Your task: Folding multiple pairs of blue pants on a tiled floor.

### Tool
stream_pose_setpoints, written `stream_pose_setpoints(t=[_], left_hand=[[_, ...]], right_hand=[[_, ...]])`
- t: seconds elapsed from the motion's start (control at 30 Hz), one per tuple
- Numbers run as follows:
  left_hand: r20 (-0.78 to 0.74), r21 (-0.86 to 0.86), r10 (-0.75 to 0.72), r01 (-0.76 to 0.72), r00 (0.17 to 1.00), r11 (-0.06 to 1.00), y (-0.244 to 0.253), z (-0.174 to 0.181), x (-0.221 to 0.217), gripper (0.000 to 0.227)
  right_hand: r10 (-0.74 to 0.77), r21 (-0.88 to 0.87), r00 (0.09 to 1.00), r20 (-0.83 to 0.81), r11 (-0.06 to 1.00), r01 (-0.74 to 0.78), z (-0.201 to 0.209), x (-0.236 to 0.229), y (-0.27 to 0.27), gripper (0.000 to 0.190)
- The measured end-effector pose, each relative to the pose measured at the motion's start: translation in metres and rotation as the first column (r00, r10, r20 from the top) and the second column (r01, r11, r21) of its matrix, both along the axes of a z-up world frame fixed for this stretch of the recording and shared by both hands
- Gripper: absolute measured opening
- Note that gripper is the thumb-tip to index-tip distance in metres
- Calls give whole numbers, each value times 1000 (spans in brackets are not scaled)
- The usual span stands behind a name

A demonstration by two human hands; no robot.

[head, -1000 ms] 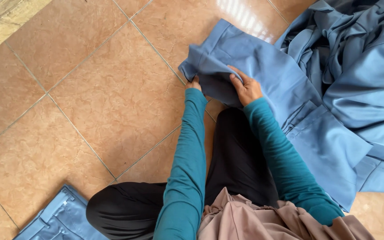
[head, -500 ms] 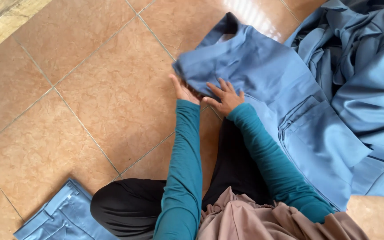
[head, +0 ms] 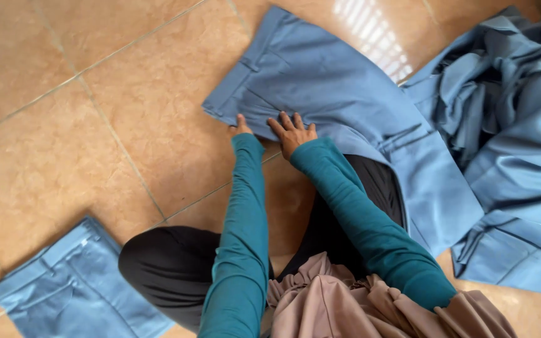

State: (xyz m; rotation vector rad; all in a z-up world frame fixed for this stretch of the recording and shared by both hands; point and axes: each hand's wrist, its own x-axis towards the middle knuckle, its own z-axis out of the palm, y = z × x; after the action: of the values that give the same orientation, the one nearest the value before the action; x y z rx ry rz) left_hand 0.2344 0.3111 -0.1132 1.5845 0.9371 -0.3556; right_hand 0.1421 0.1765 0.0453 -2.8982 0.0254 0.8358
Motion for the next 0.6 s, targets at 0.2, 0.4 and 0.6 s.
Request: stream_pose_setpoints(t=[0.2,0.4,0.6], left_hand=[[38,62,275,-277,961,959,171,35,-3,91],[-121,340,314,-258,942,905,321,93,-37,72],[343,586,573,-647,744,489,473,-56,-53,101]], right_hand=[[262,-6,964,47,965,-262,-13,-6,79,91],[323,62,946,17,944,-324,2,-28,129,100],[172,373,776,607,801,-469,-46,-53,171,50]])
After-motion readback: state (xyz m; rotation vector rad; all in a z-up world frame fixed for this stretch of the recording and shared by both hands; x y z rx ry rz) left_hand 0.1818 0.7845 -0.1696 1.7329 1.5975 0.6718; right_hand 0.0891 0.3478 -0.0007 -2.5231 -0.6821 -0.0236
